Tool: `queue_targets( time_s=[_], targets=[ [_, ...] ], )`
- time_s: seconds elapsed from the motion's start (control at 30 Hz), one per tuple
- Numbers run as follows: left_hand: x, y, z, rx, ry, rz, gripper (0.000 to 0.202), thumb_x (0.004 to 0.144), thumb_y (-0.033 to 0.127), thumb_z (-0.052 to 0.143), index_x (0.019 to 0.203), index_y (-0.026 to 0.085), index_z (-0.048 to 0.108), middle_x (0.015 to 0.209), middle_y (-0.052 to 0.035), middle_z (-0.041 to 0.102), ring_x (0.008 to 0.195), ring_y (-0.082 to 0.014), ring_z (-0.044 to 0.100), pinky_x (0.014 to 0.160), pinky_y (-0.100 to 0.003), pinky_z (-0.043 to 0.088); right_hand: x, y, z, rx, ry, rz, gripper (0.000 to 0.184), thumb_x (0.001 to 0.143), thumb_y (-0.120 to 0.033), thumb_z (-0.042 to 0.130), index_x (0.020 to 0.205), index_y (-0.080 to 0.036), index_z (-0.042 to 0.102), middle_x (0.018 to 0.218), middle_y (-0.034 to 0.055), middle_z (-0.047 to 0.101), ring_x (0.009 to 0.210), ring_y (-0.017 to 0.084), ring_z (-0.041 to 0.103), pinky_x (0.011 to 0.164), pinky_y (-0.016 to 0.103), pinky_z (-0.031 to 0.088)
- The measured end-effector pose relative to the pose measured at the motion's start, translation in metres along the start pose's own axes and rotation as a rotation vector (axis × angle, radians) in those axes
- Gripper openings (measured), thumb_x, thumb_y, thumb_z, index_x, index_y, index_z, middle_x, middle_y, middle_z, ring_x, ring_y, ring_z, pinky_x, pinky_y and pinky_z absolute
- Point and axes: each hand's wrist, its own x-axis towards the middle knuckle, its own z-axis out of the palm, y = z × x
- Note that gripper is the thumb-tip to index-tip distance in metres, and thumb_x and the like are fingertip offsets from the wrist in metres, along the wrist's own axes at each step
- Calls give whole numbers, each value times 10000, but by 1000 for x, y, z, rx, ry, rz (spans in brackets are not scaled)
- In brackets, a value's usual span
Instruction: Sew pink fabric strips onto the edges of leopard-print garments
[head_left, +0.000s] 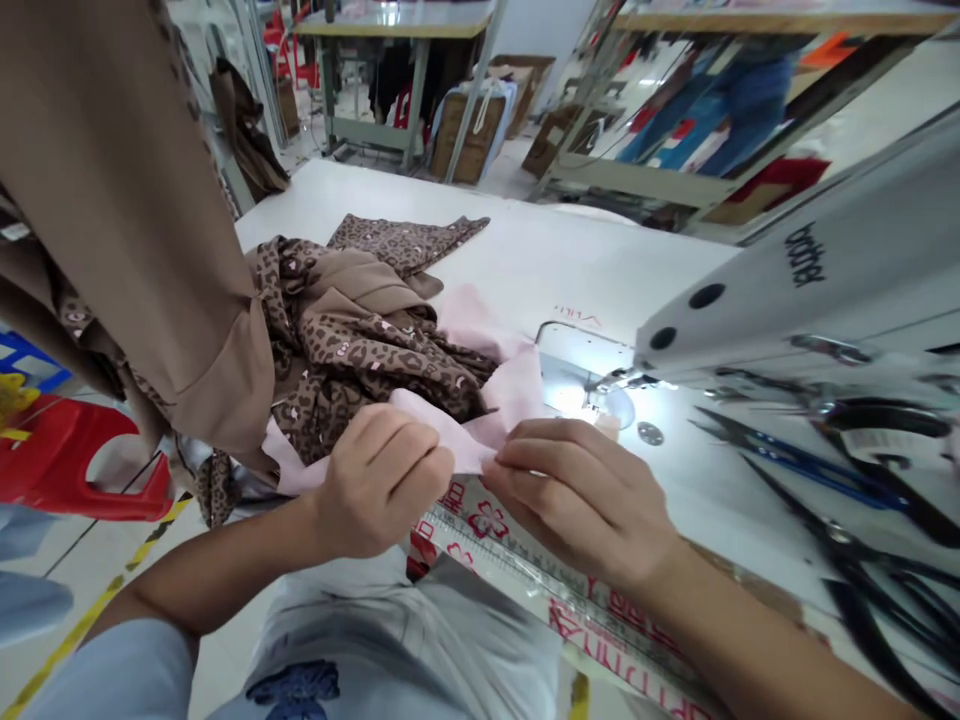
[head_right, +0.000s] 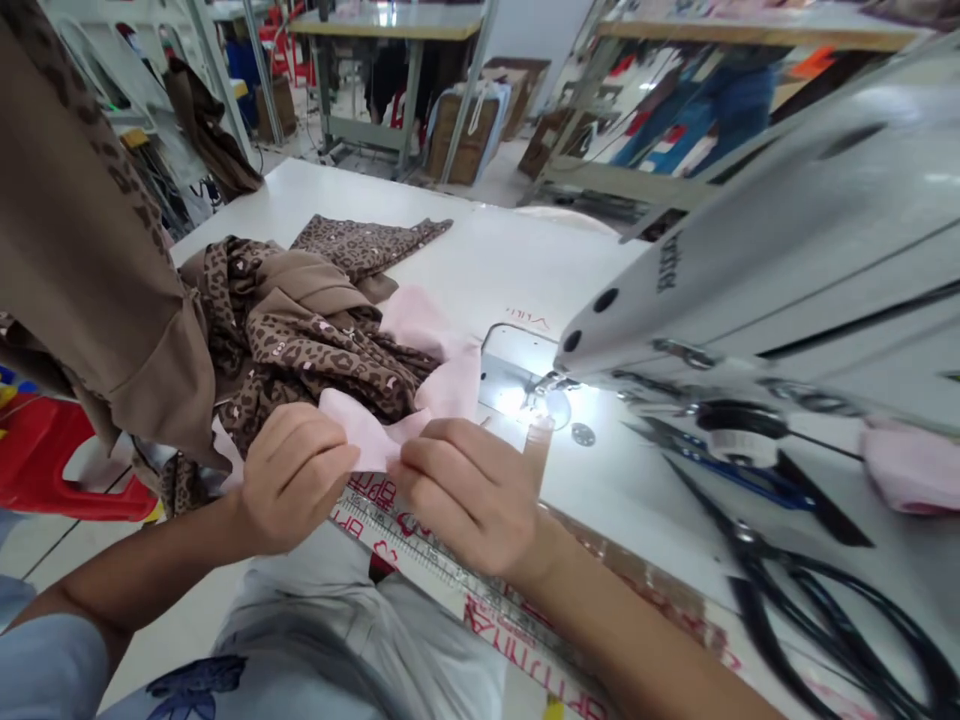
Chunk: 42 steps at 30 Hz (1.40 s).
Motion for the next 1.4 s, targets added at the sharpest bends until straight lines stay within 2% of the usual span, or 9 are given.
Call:
queue_targets(
  time_s=[0.2,0.33,0.5,0.67,0.93,1.0,1.13,1.3,1.4],
  targets=[
    [-3,-7,-2,-41,58,72,60,791,81,532,842,110,521,787,-67,576,776,-155,513,666,-296,466,2,3,5,16,39,-100,158,799,-58,521,882,-180,580,701,41,570,680,164,541,527,273,485],
    [-1,-8,-3,-30,43,100,48,809,78,496,835,106,526,775,-73,582,767,-157,521,653,-295,461,9,1,4,-14,55,-164,138,747,-6,584,771,-141,569,690,55,569,665,164,531,505,273,475],
    [-1,-8,-3,-49,51,99,55,794,60,508,820,106,524,770,-67,581,752,-153,513,643,-292,465,9,1,1,-3,70,-157,173,737,5,585,707,-157,534,690,61,560,676,176,536,499,287,472],
    [0,-9,-4,-47,65,119,50,786,53,515,817,90,529,766,-81,583,754,-161,516,632,-293,466,5,4,4,5,75,-155,112,799,-36,524,841,-133,560,718,72,573,691,176,546,507,290,483],
    [0,-9,-1,-100,51,143,78,797,69,504,854,108,540,775,-70,573,766,-160,527,645,-290,457,4,0,4,51,51,-75,135,798,-42,529,849,-167,536,767,69,590,738,175,556,566,290,495],
    [3,-9,-4,-169,-6,56,138,829,80,468,915,103,574,756,-57,552,720,-134,516,623,-255,453,1,5,7,143,35,57,140,794,-81,574,878,-177,516,798,65,592,747,165,558,586,283,492],
    [18,-23,-22,-333,-93,-351,143,839,130,507,830,144,649,689,-5,521,643,-78,500,601,-179,432,-4,25,13,273,-155,360,60,830,-225,576,842,-174,548,759,47,594,680,141,553,571,262,466],
    [31,-72,-49,-557,-192,-870,146,777,278,598,766,141,645,730,-5,611,672,-99,542,613,-194,430,1,45,9,526,-292,609,169,858,-311,520,793,-190,618,672,2,615,580,104,535,507,213,416],
    [33,-98,-56,-728,-258,-1072,242,688,359,677,741,128,629,666,6,604,580,-87,523,539,-182,416,8,48,5,689,-357,703,210,857,-352,508,864,-173,617,638,1,592,519,91,481,445,206,361]
  ],
)
